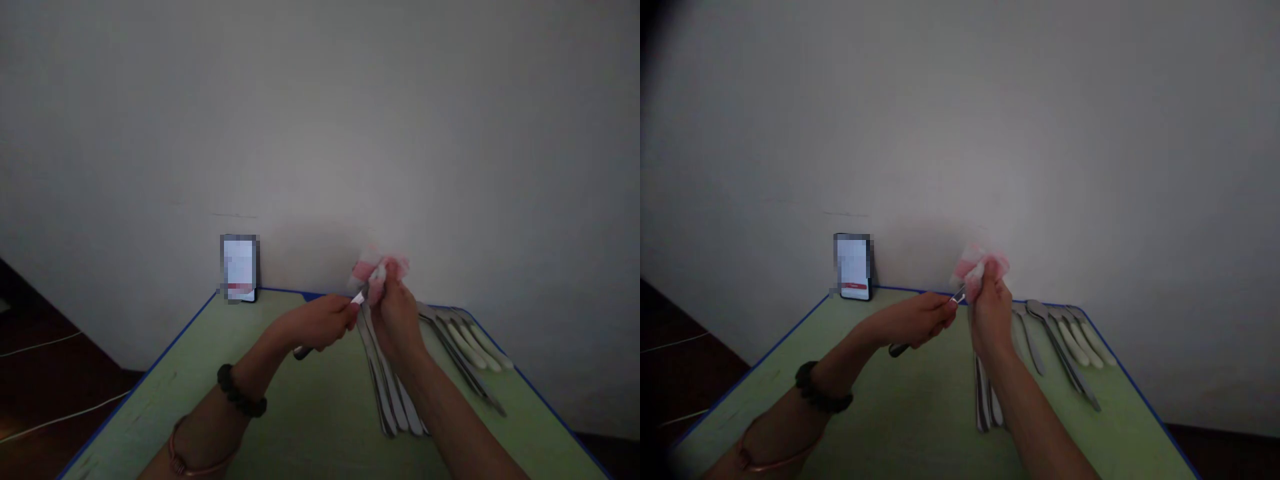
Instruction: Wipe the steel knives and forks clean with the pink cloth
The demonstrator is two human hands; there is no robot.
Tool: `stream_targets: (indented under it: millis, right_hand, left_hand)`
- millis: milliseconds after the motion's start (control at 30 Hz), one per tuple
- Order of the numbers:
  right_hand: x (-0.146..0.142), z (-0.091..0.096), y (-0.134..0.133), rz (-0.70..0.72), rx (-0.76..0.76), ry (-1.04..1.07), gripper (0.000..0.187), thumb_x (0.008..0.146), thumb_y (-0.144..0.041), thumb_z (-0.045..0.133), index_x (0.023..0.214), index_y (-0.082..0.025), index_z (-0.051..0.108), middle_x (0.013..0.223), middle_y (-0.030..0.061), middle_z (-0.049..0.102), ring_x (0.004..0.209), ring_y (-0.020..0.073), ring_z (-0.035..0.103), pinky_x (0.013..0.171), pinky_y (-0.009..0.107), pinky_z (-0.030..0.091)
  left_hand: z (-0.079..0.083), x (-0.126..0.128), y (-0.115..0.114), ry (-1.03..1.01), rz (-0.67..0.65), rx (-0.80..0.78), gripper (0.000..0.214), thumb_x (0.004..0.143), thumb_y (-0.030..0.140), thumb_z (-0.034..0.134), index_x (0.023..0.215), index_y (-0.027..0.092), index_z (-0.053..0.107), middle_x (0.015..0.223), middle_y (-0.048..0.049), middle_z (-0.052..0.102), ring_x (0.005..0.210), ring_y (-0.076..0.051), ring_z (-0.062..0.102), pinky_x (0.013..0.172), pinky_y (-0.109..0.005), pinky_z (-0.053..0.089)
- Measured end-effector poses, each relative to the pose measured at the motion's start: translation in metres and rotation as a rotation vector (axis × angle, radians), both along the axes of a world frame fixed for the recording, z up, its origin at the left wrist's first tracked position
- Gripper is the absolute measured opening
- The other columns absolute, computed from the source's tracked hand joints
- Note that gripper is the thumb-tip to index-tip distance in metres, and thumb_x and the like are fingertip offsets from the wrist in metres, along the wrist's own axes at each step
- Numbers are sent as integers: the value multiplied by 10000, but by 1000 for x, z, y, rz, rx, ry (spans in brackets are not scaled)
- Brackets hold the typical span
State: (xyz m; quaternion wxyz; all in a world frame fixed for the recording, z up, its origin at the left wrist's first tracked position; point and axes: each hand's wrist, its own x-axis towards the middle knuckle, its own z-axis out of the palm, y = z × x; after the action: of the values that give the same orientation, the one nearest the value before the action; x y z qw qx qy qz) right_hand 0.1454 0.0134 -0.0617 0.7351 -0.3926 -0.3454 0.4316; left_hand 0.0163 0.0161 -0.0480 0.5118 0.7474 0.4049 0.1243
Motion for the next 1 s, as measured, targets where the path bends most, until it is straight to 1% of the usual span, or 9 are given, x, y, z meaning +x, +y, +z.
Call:
stream_targets:
  millis: [100,167,333,433,600,700,833,933,1000]
  right_hand:
    - [-8,-13,-1,101,-9,-92,411,771,-579,543,648,-187,557,558,-21,536,519,122,435,502,252,342]
    - [-6,-13,0,110,-14,-117,398,767,-567,552,676,-181,579,584,-12,560,542,129,453,518,252,348]
    - [11,3,6,-3,9,27,386,723,-556,605,613,-189,549,525,-48,494,487,102,389,494,240,314]
    - [12,3,6,-47,16,59,400,723,-575,596,595,-201,535,517,-43,486,480,111,388,496,252,319]
    - [-8,-15,-2,59,-85,-179,503,759,-651,496,524,-206,506,499,-16,506,506,132,411,522,263,333]
    - [-10,-17,-3,110,-103,-242,494,764,-630,509,532,-195,524,522,-5,537,548,139,443,551,261,346]
    - [7,-5,3,128,-34,-100,435,754,-588,552,593,-185,578,541,-9,560,542,132,460,544,255,354]
    - [17,4,9,49,-30,24,392,742,-554,584,612,-185,586,534,-23,553,495,118,448,514,254,352]
    - [17,2,10,-4,-25,53,388,752,-553,574,626,-187,589,534,-29,549,483,116,447,508,254,357]
  left_hand:
    - [-3,0,3,8,32,50,268,906,367,319,712,197,392,553,62,352,400,-81,343,335,-180,298]
    - [0,1,2,13,46,76,280,909,365,312,694,199,379,547,63,347,401,-79,333,336,-177,287]
    - [14,-5,-4,56,19,103,377,910,469,296,671,195,394,545,58,354,409,-78,321,362,-186,285]
    - [18,-11,-4,139,-13,200,404,904,483,303,670,186,445,556,41,402,443,-96,365,402,-201,297]
    - [12,-10,0,140,9,381,318,896,331,312,626,200,415,578,17,447,536,-132,429,505,-227,340]
    - [10,-8,1,134,23,456,283,884,279,320,626,204,411,576,18,434,536,-134,410,521,-234,326]
    - [16,-8,-3,163,17,438,370,914,357,287,585,210,369,527,33,376,485,-127,364,493,-245,291]
    - [21,-9,-7,185,-11,405,390,920,387,287,583,207,368,523,38,384,478,-124,369,495,-247,290]
    - [20,-8,-8,197,-28,378,387,923,385,282,591,207,369,530,35,397,480,-127,380,502,-249,302]
